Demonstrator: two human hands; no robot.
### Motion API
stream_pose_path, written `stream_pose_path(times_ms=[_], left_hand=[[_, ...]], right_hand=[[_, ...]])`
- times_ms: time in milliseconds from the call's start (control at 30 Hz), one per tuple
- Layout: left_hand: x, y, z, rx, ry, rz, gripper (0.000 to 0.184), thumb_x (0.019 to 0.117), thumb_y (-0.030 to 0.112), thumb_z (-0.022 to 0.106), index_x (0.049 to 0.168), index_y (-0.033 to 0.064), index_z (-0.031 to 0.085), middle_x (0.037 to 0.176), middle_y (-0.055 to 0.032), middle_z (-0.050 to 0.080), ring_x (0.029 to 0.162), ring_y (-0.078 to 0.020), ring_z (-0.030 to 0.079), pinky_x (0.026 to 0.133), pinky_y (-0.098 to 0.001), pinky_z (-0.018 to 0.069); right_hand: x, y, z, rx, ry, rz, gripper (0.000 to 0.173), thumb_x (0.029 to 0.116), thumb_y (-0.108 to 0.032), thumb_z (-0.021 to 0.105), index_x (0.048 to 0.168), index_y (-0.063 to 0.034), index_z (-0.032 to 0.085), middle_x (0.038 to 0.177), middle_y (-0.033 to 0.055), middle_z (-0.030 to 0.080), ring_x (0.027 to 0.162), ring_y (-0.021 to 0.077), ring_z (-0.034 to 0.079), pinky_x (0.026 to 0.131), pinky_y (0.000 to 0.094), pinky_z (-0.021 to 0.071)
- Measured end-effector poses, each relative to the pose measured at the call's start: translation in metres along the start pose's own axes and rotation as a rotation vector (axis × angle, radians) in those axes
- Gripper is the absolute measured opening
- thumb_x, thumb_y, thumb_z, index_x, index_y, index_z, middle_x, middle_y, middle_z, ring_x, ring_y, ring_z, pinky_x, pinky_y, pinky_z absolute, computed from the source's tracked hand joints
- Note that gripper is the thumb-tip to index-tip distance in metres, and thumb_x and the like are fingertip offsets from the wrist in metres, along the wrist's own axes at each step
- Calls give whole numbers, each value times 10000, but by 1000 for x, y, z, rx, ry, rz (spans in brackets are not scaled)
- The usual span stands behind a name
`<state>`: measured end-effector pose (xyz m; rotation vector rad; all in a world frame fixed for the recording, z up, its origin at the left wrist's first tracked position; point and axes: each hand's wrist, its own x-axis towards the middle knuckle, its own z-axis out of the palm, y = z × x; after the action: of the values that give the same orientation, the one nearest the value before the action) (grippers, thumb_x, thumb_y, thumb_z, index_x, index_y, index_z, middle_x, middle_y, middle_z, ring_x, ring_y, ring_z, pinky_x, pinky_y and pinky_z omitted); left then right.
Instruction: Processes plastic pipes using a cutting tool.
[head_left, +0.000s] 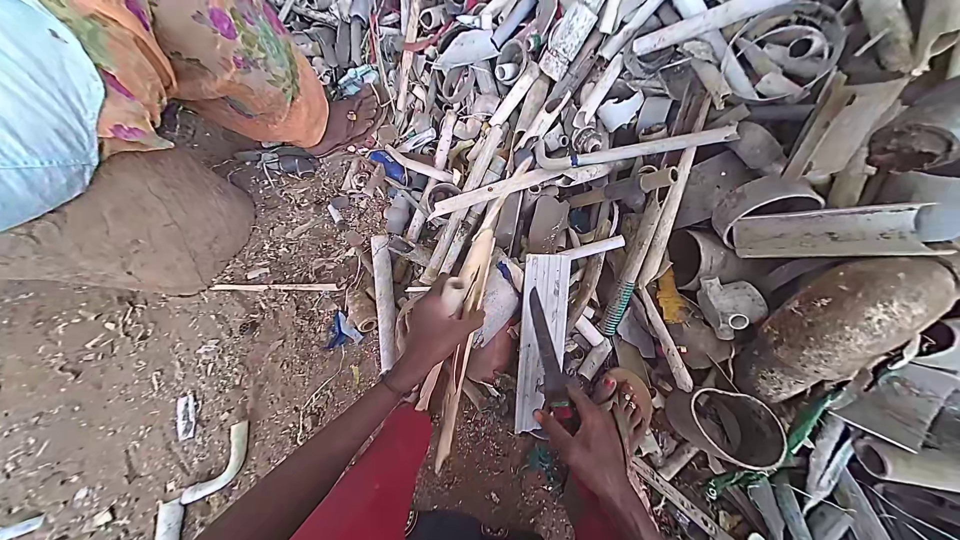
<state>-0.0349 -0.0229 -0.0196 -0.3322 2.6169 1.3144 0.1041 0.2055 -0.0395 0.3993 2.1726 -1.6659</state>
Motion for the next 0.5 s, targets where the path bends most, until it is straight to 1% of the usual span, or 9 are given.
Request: stream_pose_path(times_ms=[67,100,167,200,300,367,433,467,500], left_hand=[[-10,3,1,-379,2,-9,572,664,93,882,1144,27,578,981,-17,656,896,-70,651,816,-258,569],[-16,9,3,-594,-47,-12,502,664,13,849,1049,73,533,938,16,635,837,-58,638,759,-238,577],[-28,21,9,-934,-187,-46,450,709,-38,796,1007,89,483,994,-50,687,804,-147,703,714,-320,623],[-34,30,13,-1067,-247,-67,410,725,-55,783,994,91,510,960,-74,711,783,-191,729,707,-353,640],[-39,43,21,-1175,-371,-19,315,752,-23,826,862,123,569,984,-94,737,856,-195,749,768,-340,640],[-40,44,23,-967,-370,102,281,776,86,842,816,172,577,953,12,691,870,-84,681,799,-256,598],[-41,36,19,-724,-407,263,266,863,305,796,1015,130,664,1222,3,700,1095,-113,674,939,-281,571],[-40,29,16,-657,-431,336,391,901,384,755,1142,90,665,1382,-41,637,1202,-179,652,984,-331,571],[-38,22,12,-628,-420,386,454,917,413,738,1206,71,661,1444,-69,593,1217,-224,653,972,-364,589]], right_hand=[[0,0,1,70,-43,-95,567,800,-318,818,1235,3,646,1096,82,691,893,65,653,792,252,558],[1,-3,1,109,-86,-136,678,772,-373,851,1284,5,618,1170,83,675,959,58,647,840,247,556],[5,-18,5,231,-179,-161,800,705,-329,915,1338,3,556,1160,51,664,886,27,649,776,225,573],[8,-30,8,313,-225,-154,835,681,-247,922,1358,14,508,1155,39,659,916,14,658,806,211,579],[7,-58,15,528,-243,-127,899,664,-38,876,1419,62,398,1204,41,647,1061,2,650,936,188,551],[4,-57,13,555,-172,-138,847,667,6,855,1395,75,426,1183,49,672,1045,15,670,930,201,567],[-4,-49,8,495,-45,-192,805,666,-20,865,1357,82,465,1145,39,699,1005,7,686,900,201,583],[-9,-47,4,453,56,-212,814,658,-49,873,1354,89,473,1140,38,705,993,0,689,885,200,589],[-17,-46,-2,416,175,-220,851,652,-66,877,1378,96,462,1159,41,698,995,-7,686,876,203,594]])
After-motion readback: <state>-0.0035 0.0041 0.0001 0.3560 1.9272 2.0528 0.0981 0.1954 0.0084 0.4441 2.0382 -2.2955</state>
